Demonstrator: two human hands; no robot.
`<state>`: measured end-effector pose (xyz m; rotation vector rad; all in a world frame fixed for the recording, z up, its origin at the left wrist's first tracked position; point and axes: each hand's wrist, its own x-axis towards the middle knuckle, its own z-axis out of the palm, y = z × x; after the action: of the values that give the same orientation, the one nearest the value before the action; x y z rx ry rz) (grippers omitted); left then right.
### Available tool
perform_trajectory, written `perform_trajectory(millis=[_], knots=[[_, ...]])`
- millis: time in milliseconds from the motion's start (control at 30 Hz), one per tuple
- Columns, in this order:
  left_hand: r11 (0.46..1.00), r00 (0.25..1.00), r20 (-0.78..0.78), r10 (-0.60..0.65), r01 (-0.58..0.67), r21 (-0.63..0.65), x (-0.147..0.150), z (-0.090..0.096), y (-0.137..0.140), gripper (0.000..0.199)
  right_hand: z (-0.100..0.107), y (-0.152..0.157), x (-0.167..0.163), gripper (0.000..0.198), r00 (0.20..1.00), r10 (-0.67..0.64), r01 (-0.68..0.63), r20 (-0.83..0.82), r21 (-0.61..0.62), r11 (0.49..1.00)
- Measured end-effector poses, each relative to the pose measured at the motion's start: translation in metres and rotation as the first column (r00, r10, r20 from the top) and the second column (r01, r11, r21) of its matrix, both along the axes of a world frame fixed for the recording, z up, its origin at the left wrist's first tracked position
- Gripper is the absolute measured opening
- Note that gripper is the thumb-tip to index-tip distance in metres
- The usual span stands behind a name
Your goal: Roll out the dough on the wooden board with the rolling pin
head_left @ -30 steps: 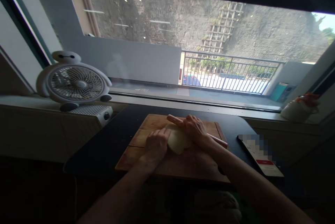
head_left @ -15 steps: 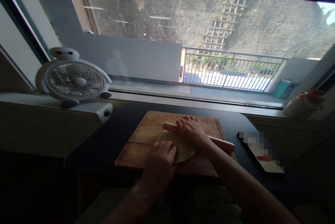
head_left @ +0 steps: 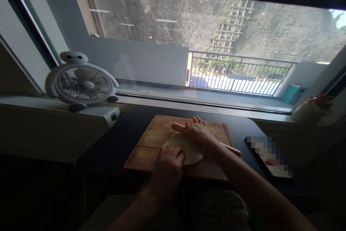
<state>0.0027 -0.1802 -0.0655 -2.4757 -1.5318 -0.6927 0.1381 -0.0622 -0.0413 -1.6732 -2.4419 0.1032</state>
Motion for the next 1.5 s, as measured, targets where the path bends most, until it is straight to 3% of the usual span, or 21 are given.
perform_trajectory(millis=[133, 333, 400, 500, 600, 700, 833, 900, 1033, 1167, 1267, 1367, 1433, 1500], knots=[[1.000, 1.000, 0.001, 0.004, -0.004, 0.021, 0.002, -0.001, 0.000, 0.013, -0.007, -0.005, -0.001, 0.047, 0.987, 0.159, -0.155, -0.036, 0.102, 0.983], [1.000, 1.000, -0.009, 0.006, -0.006, 0.025, 0.003, -0.001, 0.000, 0.017, 0.002, 0.011, 0.000, 0.043, 0.999, 0.014, -0.013, 0.037, -0.040, 0.999], [1.000, 1.000, -0.012, 0.007, -0.007, 0.017, 0.003, -0.001, 0.000, 0.016, 0.001, 0.004, -0.001, 0.044, 0.995, 0.098, -0.098, 0.003, -0.040, 0.994], [1.000, 1.000, -0.019, -0.003, 0.003, 0.013, 0.002, 0.000, 0.001, 0.015, -0.002, -0.007, -0.001, 0.047, 0.976, 0.215, -0.213, -0.030, 0.060, 0.975], [0.999, 0.999, -0.031, -0.036, 0.036, -0.011, -0.003, 0.003, 0.004, 0.020, 0.001, 0.003, 0.000, 0.047, 0.995, 0.103, -0.104, 0.014, 0.101, 0.989], [0.998, 0.997, -0.048, -0.053, 0.051, -0.029, -0.014, 0.003, 0.012, 0.039, 0.003, 0.020, 0.001, 0.048, 0.998, -0.044, 0.036, 0.048, 0.150, 0.988], [0.999, 0.991, -0.130, -0.020, 0.017, -0.030, -0.022, 0.007, 0.026, 0.046, -0.001, 0.026, 0.011, 0.049, 0.998, -0.031, 0.019, 0.054, 0.216, 0.976], [0.994, 0.978, -0.189, 0.090, -0.100, -0.040, -0.013, 0.015, 0.032, 0.040, 0.000, 0.025, 0.022, 0.046, 0.996, -0.003, -0.014, 0.093, 0.192, 0.981], [0.925, 0.902, -0.265, 0.340, -0.372, -0.076, 0.026, 0.033, 0.033, 0.036, 0.014, 0.022, 0.041, 0.037, 0.978, 0.071, -0.090, 0.195, 0.092, 0.992], [0.965, 0.948, -0.222, 0.228, -0.250, -0.075, 0.049, 0.032, 0.021, 0.028, 0.015, 0.012, 0.041, 0.038, 0.964, 0.190, -0.203, 0.188, 0.050, 0.978], [0.982, 0.967, -0.182, 0.179, -0.187, -0.024, 0.033, 0.020, 0.016, 0.014, 0.005, 0.007, 0.030, 0.042, 0.983, 0.139, -0.155, 0.121, 0.132, 0.979], [0.974, 0.965, -0.131, 0.227, -0.222, 0.050, 0.004, 0.010, 0.022, 0.017, 0.001, 0.009, 0.019, 0.047, 0.998, 0.042, -0.049, 0.038, 0.223, 0.974], [0.973, 0.971, -0.082, 0.226, -0.220, 0.068, -0.011, 0.005, 0.030, 0.019, 0.004, 0.007, 0.014, 0.047, 0.998, 0.061, -0.064, 0.021, 0.167, 0.984], [0.981, 0.983, -0.024, 0.184, -0.182, 0.062, -0.019, 0.000, 0.036, 0.020, 0.008, 0.000, 0.010, 0.044, 0.985, 0.168, -0.170, 0.027, 0.053, 0.984]])
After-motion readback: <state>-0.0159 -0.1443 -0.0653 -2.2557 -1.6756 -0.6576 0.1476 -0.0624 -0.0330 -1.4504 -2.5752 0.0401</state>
